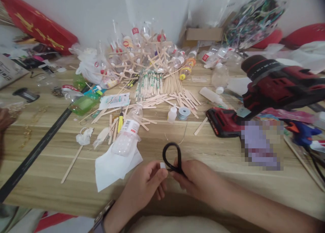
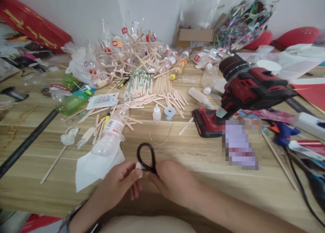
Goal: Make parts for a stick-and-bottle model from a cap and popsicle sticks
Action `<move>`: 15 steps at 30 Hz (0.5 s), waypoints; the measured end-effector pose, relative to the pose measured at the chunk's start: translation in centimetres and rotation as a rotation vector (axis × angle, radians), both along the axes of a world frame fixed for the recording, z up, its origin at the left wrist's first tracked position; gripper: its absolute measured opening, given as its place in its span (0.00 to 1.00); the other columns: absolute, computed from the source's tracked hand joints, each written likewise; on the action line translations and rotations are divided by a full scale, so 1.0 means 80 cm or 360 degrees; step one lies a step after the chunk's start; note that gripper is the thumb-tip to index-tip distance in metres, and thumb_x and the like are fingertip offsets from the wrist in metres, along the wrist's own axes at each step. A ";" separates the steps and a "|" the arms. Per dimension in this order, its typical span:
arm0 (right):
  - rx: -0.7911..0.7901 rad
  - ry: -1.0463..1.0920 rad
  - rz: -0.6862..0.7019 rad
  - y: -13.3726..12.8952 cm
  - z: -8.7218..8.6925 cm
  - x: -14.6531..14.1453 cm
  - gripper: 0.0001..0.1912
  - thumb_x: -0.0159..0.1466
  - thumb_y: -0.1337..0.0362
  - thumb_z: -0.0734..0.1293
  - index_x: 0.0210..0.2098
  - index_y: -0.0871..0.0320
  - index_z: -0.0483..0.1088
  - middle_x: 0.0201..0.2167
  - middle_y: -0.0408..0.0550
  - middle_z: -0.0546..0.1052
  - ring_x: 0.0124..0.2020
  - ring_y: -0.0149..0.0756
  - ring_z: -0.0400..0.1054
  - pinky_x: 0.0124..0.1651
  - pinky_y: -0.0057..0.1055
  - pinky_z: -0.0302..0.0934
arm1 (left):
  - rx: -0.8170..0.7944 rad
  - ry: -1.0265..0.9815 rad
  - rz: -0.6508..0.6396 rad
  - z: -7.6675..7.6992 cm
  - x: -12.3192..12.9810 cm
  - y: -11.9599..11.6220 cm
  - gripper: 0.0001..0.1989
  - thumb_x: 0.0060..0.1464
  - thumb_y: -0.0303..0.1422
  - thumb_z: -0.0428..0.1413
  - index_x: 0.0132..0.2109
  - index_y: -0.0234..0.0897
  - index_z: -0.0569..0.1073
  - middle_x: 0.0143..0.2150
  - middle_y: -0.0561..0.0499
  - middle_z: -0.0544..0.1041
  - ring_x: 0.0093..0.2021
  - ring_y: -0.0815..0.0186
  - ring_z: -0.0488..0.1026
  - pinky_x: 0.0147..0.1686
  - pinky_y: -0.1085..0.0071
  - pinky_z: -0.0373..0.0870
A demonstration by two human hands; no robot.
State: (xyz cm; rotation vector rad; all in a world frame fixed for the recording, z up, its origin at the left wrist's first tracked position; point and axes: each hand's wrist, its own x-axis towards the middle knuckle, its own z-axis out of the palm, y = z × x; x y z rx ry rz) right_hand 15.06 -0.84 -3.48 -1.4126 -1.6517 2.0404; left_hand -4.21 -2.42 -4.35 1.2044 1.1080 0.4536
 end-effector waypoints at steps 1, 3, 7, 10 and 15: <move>-0.0078 0.0059 0.0025 0.001 -0.003 0.000 0.13 0.65 0.54 0.62 0.33 0.57 0.64 0.21 0.42 0.73 0.17 0.29 0.67 0.16 0.22 0.53 | 0.0073 0.0054 0.0001 0.000 0.000 0.001 0.18 0.60 0.49 0.48 0.37 0.37 0.68 0.26 0.54 0.71 0.24 0.65 0.72 0.24 0.72 0.67; -0.0234 0.0175 0.0047 0.003 -0.011 0.001 0.19 0.64 0.46 0.60 0.33 0.57 0.64 0.17 0.40 0.72 0.13 0.29 0.65 0.13 0.22 0.54 | 0.0283 0.0260 -0.0008 0.001 -0.001 0.001 0.16 0.61 0.46 0.50 0.42 0.36 0.70 0.29 0.52 0.74 0.29 0.63 0.73 0.30 0.70 0.69; -0.0364 0.0342 -0.0091 0.010 -0.025 0.001 0.24 0.58 0.41 0.64 0.31 0.57 0.61 0.16 0.39 0.72 0.10 0.26 0.63 0.12 0.20 0.53 | 0.0544 0.0548 -0.0061 0.005 0.000 0.005 0.19 0.62 0.44 0.50 0.53 0.36 0.70 0.38 0.47 0.79 0.38 0.60 0.76 0.38 0.67 0.70; -0.0412 0.0456 -0.0231 0.011 -0.030 0.001 0.25 0.57 0.40 0.65 0.29 0.57 0.61 0.15 0.40 0.73 0.10 0.26 0.64 0.11 0.19 0.52 | 0.0629 0.0573 -0.0011 0.017 0.000 0.013 0.27 0.62 0.44 0.50 0.62 0.33 0.62 0.40 0.47 0.80 0.37 0.61 0.77 0.36 0.68 0.71; -0.0401 0.0641 -0.0473 0.012 -0.039 0.005 0.24 0.57 0.41 0.67 0.30 0.56 0.59 0.12 0.37 0.71 0.09 0.26 0.63 0.09 0.18 0.50 | 0.1207 0.0807 -0.0076 0.028 -0.028 -0.019 0.15 0.66 0.35 0.44 0.56 0.42 0.69 0.43 0.47 0.79 0.39 0.62 0.77 0.40 0.66 0.73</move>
